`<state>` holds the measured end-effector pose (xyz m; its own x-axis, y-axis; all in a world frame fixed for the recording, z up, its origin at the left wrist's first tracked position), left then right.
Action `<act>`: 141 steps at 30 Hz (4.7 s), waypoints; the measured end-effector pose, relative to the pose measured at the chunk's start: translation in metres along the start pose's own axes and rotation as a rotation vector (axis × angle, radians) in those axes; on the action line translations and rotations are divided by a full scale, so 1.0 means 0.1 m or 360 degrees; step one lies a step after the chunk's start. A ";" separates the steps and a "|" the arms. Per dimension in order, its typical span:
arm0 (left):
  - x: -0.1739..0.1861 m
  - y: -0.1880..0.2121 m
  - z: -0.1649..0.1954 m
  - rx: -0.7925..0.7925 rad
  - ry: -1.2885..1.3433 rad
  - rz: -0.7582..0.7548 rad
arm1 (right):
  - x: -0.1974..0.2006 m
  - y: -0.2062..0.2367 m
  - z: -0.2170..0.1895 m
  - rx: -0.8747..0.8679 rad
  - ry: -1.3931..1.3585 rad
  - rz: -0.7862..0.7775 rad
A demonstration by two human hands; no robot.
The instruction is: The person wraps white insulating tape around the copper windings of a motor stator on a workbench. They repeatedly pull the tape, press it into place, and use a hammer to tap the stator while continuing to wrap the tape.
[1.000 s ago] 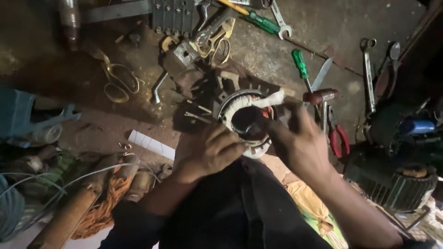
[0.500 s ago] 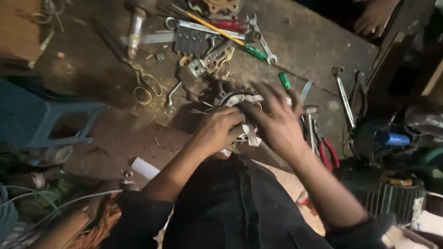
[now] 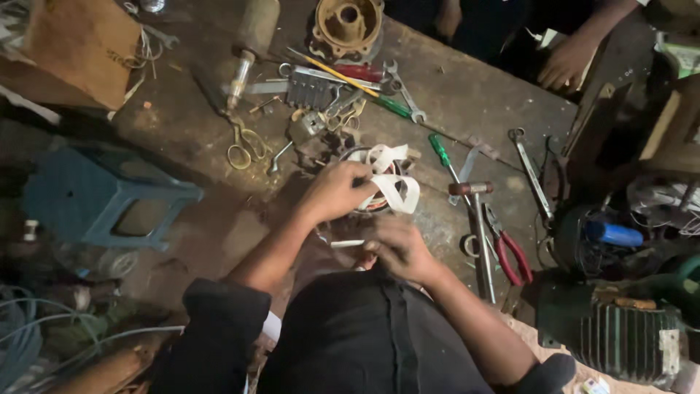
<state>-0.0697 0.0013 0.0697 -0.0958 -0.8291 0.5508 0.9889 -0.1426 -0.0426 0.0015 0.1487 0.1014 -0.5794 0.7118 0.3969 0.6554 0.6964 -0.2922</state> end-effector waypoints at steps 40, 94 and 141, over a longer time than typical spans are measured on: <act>-0.11 0.75 0.43 -0.1433 -0.1085 0.0264 | -0.52 -0.15 -0.43 -0.0538 0.0208 -0.0015; -1.19 1.11 -1.22 0.1260 0.2508 -0.0151 | 0.66 -0.34 0.05 -0.0313 0.1204 -0.0034; -1.10 1.10 -0.99 0.1692 0.2301 0.0007 | 1.43 0.12 0.97 -0.0890 0.1839 0.0534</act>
<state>0.0385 0.0230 -0.0778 0.4700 -0.6787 -0.5643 0.5753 -0.2493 0.7790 -0.1203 0.2676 0.0696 0.2088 0.1606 0.9647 0.9560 0.1742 -0.2360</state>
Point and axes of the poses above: each hand's wrist, its own y-axis away from the middle knuckle, its own x-axis out of the back of the hand, z = x × y, the point moved 9 cm from there along -y, towards the middle knuckle, and after that the axes turned 1 degree about z, right-handed, at the moved point
